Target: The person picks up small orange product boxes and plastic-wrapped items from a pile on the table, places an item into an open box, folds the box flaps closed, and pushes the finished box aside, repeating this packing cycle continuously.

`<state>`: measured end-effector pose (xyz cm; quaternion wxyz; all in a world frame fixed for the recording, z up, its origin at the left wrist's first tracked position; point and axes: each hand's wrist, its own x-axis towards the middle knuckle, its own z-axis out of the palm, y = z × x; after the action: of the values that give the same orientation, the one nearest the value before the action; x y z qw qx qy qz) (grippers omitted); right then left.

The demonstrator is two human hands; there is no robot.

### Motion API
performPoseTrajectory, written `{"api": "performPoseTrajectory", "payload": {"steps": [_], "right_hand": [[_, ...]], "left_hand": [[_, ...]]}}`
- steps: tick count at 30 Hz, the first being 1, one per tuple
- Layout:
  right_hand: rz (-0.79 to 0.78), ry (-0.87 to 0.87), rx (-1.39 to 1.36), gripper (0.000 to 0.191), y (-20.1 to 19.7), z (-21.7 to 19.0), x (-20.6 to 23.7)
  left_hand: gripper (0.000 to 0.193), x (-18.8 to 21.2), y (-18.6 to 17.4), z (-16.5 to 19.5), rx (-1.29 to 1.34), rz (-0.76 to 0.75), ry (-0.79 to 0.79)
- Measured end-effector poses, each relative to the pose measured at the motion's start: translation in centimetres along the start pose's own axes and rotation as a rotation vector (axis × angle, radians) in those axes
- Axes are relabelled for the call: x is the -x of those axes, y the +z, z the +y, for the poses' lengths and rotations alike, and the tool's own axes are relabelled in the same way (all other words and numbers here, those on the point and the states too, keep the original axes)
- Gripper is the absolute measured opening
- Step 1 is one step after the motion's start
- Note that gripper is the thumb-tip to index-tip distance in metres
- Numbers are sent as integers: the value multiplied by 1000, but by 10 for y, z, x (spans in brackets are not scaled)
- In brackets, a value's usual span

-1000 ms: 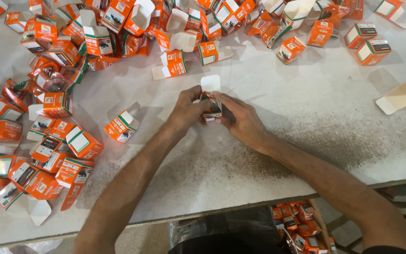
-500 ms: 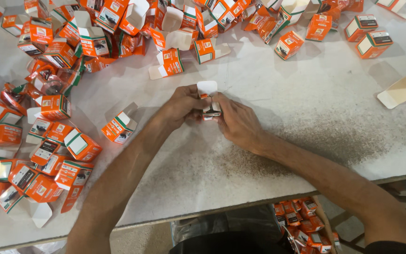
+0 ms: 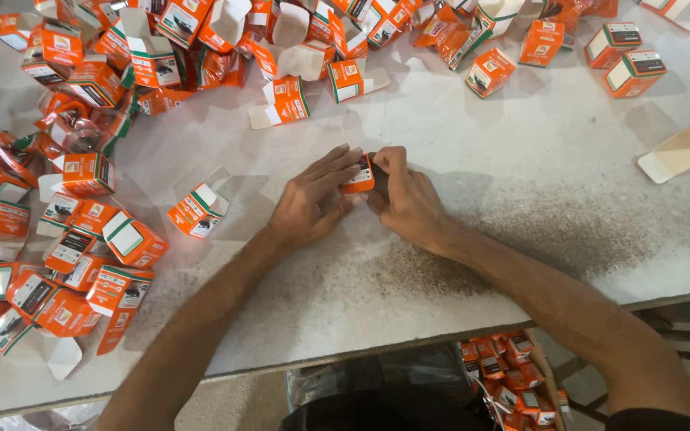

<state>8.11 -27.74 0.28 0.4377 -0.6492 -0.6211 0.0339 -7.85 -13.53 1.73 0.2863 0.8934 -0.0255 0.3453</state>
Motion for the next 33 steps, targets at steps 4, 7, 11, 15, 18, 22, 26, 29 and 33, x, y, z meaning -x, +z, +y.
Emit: {"api": "performPoseTrajectory", "payload": {"steps": [4, 7, 11, 15, 18, 22, 26, 29, 33], "right_hand": [[-19, 14, 7, 57, 1, 3, 0], [-37, 13, 1, 56, -1, 1, -3], [-47, 2, 24, 49, -5, -5, -5], [-51, -53, 38, 26, -7, -8, -1], [-51, -126, 91, 22, -5, -7, -3], [41, -99, 278, 30, -23, 6, -13], [374, -74, 789, 53, -60, 33, -12], [304, 168, 214, 48, -54, 51, -12], [158, 644, -1023, 34, -23, 66, -17]], "left_hand": [[28, -2, -1, 1, -14, 39, -86], [22, -2, 2, 2, 46, 54, -122], [22, 0, -7, 4, -108, 8, 13], [39, 4, -18, 6, -267, -142, 161], [37, 5, -14, 1, -276, -168, 165], [46, -9, -2, -26, -190, -76, 93], [60, -52, 11, -70, -506, 64, 32], [64, -93, 26, -91, -820, 81, 67], [45, -101, 58, -68, -727, -1, 8]]}}
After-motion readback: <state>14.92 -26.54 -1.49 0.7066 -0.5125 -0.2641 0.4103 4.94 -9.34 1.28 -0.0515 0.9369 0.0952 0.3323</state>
